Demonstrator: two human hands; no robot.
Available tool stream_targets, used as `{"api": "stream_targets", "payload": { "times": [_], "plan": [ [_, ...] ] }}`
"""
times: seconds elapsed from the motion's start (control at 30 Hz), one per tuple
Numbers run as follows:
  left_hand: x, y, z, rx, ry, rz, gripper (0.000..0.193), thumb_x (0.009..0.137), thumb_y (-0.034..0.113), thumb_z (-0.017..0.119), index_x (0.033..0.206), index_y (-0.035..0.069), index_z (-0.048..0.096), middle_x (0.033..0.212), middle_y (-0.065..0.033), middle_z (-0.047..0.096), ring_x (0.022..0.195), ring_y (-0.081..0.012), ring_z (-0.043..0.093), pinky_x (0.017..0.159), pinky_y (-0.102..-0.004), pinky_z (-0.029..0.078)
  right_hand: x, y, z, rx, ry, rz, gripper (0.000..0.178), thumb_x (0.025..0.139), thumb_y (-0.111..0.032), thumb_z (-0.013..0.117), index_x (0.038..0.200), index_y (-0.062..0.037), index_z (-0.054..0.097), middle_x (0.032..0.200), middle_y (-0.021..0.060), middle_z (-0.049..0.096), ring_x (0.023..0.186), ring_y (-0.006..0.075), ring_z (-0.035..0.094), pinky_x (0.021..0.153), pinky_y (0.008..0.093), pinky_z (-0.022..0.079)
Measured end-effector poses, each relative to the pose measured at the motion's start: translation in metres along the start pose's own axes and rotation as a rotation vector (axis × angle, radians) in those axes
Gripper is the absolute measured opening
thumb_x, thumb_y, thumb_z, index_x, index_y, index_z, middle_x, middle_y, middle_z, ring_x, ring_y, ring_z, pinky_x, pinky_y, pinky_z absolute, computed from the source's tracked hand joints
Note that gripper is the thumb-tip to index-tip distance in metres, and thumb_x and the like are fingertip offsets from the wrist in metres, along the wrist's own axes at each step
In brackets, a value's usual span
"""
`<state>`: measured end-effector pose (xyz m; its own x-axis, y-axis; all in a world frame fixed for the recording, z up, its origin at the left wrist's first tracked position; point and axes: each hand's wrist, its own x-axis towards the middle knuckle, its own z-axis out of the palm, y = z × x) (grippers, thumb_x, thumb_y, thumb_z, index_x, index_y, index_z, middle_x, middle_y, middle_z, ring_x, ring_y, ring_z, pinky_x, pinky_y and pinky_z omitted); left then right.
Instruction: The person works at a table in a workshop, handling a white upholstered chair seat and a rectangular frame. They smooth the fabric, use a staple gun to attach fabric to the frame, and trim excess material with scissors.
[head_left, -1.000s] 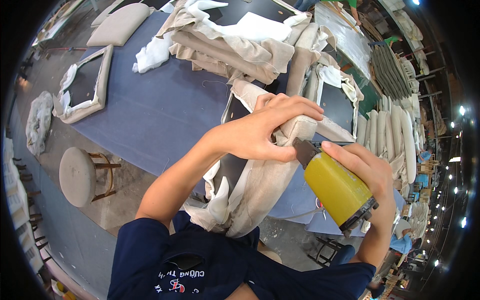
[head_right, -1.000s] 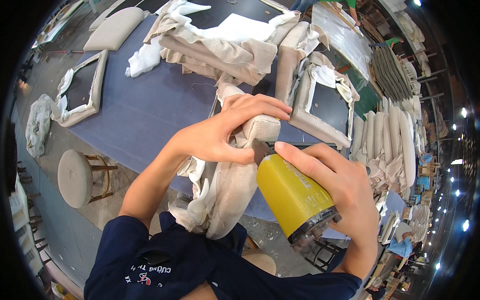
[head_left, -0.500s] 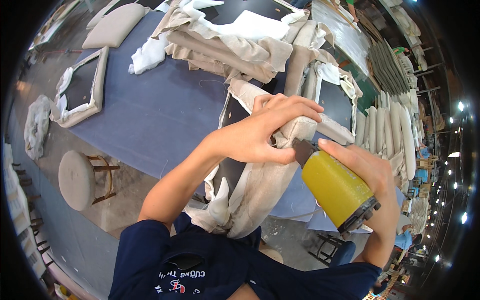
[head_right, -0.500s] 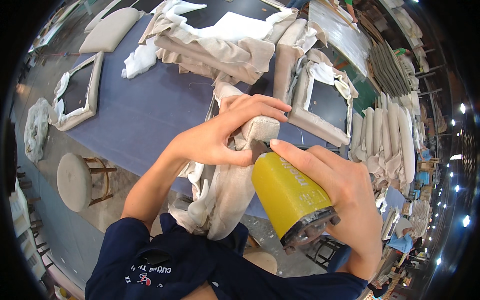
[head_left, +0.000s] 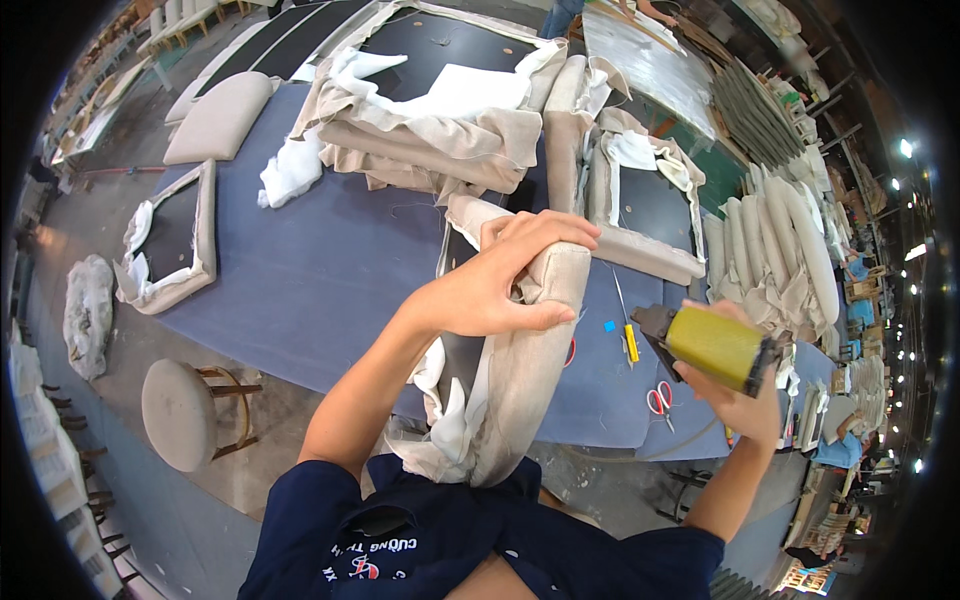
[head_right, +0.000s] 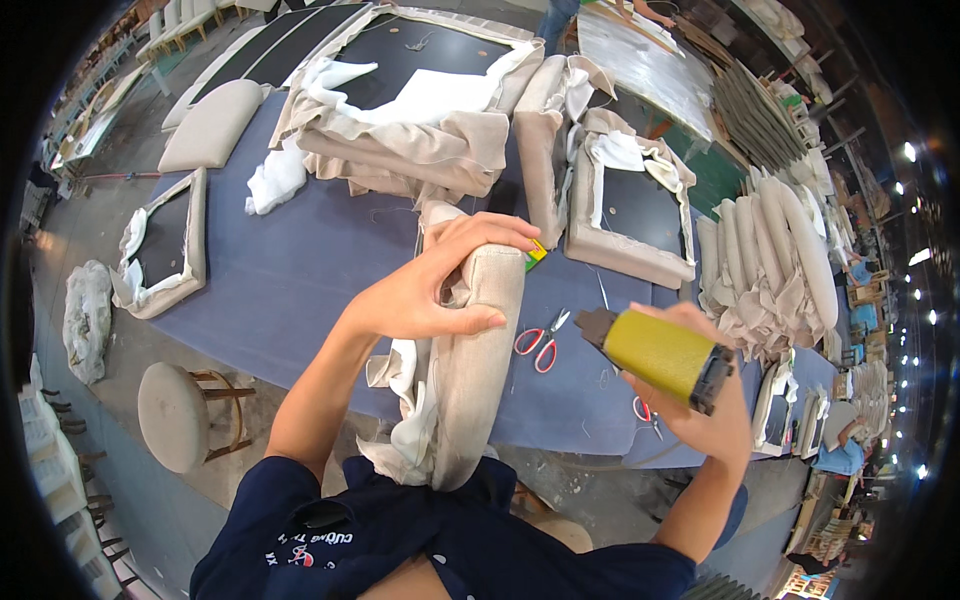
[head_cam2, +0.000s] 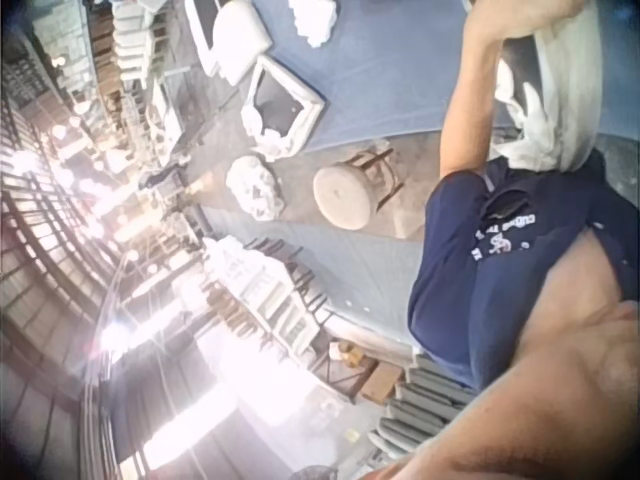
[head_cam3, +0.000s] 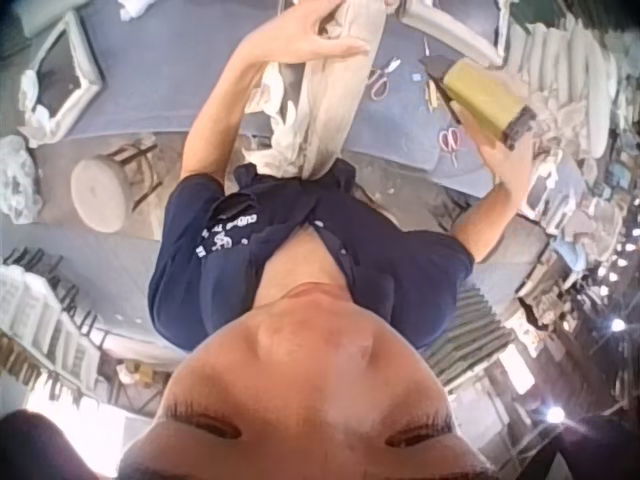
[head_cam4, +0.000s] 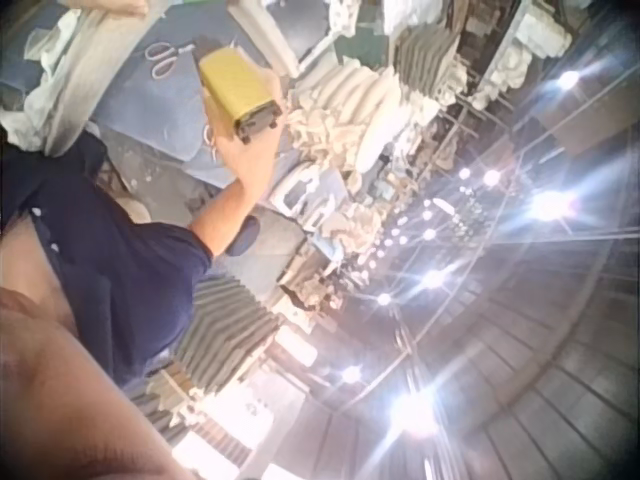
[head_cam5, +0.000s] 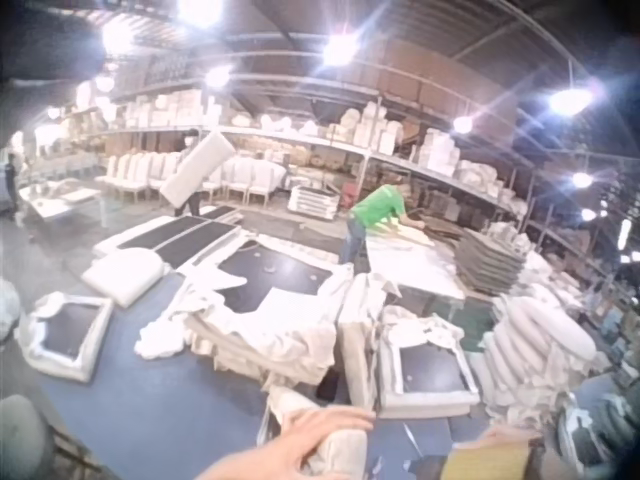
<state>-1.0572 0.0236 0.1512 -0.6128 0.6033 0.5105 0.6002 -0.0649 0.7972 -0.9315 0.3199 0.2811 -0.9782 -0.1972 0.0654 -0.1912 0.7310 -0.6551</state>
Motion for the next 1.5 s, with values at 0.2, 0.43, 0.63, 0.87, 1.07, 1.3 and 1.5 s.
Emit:
{"api": "stream_targets", "payload": {
  "times": [0.2,0.43,0.63,0.87,1.07,1.3,1.5],
  "plan": [
    [-0.017,0.001,-0.009,-0.071,0.054,-0.038,0.062,0.082,0.034,0.079,0.135,0.007,0.064,0.142,-0.0118,0.059,0.137,-0.0280,0.050,0.118,-0.0435,0.030,-0.044,0.162,0.077,0.112,0.080,0.518,0.049,0.077,-0.004,0.086,0.121,0.0015,0.064,0.100,0.0154,0.068,0.087,0.0211,0.065,0.080,0.0351,0.053],
    [-0.077,0.008,-0.059,-0.422,0.240,-0.063,0.073,0.082,0.030,0.080,0.142,-0.002,0.053,0.151,-0.0184,0.051,0.143,-0.0301,0.048,0.117,-0.0442,0.039,-0.085,0.374,0.190,-0.465,-0.001,0.375,0.092,0.072,0.001,0.082,0.156,-0.0102,0.047,0.124,0.0294,0.062,0.118,0.0491,0.062,0.103,0.0494,0.051],
    [-0.114,0.079,0.017,0.199,0.869,-0.481,0.097,0.082,0.020,0.084,0.158,0.000,0.027,0.153,-0.0259,0.043,0.144,-0.0359,0.046,0.117,-0.0479,0.039,-0.109,0.395,0.245,-0.434,-0.009,0.708,0.118,0.073,0.007,0.080,0.170,-0.0216,0.019,0.143,0.0293,0.044,0.128,0.0483,0.054,0.112,0.0495,0.046],
    [-0.163,0.095,-0.005,0.226,0.825,-0.593,0.093,0.080,0.018,0.084,0.156,0.000,0.034,0.144,-0.0202,0.055,0.135,-0.0304,0.054,0.115,-0.0429,0.041,-0.068,0.365,0.277,-0.662,-0.121,0.813,0.104,0.082,-0.018,0.083,0.168,-0.0212,0.023,0.140,0.0248,0.048,0.131,0.0451,0.050,0.113,0.0543,0.044],
    [-0.237,0.103,-0.036,0.181,0.608,-0.532,0.090,0.077,0.023,0.089,0.152,0.001,0.045,0.139,-0.0145,0.059,0.132,-0.0248,0.053,0.113,-0.0410,0.041,0.015,0.317,0.300,1.032,0.223,0.403,0.085,0.100,-0.036,0.074,0.167,-0.0162,0.026,0.164,0.0219,0.035,0.149,0.0386,0.040,0.120,0.0534,0.036],
    [-0.261,0.109,-0.023,0.249,0.926,-0.519,0.071,0.084,0.035,0.085,0.140,0.000,0.057,0.115,-0.0140,0.071,0.109,-0.0250,0.068,0.096,-0.0405,0.053,0.047,0.269,0.348,1.431,-0.188,0.059,0.092,0.094,-0.060,0.070,0.163,-0.0129,0.032,0.163,0.0088,0.042,0.150,0.0272,0.039,0.123,0.0495,0.033],
    [-0.252,0.111,-0.005,0.390,0.922,-0.502,0.073,0.079,0.038,0.090,0.133,-0.001,0.061,0.106,-0.0137,0.072,0.097,-0.0235,0.071,0.090,-0.0373,0.055,0.050,0.262,0.359,1.449,-0.220,0.021,0.082,0.095,-0.061,0.069,0.156,-0.0126,0.042,0.158,0.0032,0.049,0.146,0.0235,0.045,0.122,0.0482,0.037]
  ]
}}
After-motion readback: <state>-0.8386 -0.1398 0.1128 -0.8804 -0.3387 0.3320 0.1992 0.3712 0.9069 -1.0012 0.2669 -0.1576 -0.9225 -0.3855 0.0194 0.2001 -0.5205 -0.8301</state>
